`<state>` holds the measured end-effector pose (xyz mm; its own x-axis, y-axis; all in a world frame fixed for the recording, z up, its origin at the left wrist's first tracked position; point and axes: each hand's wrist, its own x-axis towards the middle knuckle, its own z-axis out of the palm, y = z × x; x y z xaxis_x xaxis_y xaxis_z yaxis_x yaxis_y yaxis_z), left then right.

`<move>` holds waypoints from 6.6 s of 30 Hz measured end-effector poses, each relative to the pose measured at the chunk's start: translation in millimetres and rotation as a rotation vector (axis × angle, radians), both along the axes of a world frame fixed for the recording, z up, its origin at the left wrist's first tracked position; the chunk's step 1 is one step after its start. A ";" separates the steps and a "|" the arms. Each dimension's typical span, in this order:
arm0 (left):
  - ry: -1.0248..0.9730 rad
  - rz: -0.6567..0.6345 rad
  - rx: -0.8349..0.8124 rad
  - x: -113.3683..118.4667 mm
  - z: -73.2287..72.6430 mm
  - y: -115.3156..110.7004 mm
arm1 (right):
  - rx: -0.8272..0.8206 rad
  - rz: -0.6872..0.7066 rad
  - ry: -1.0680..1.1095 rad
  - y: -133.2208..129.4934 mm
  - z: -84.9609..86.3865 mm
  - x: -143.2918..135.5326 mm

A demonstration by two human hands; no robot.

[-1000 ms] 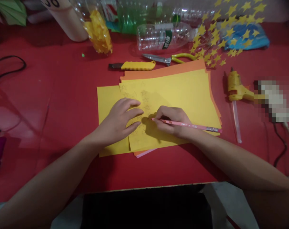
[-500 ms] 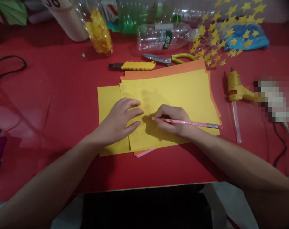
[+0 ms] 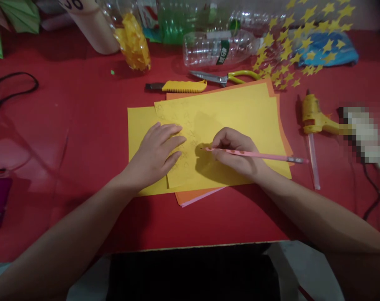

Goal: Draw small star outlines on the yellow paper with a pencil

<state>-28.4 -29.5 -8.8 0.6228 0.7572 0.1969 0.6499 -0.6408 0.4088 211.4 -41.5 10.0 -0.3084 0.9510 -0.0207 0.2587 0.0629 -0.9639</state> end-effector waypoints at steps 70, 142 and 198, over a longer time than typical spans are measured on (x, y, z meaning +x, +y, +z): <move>-0.024 -0.095 -0.016 3.8 3.2 -3.4 | 0.158 0.056 -0.136 -2.6 -7.7 -7.3; -0.034 -0.090 -0.030 4.3 1.9 -3.0 | 0.142 0.129 -0.220 -6.5 -2.9 -11.8; -0.029 -0.109 0.004 3.5 0.4 -2.5 | 0.214 0.060 -0.209 -9.2 -6.0 -8.8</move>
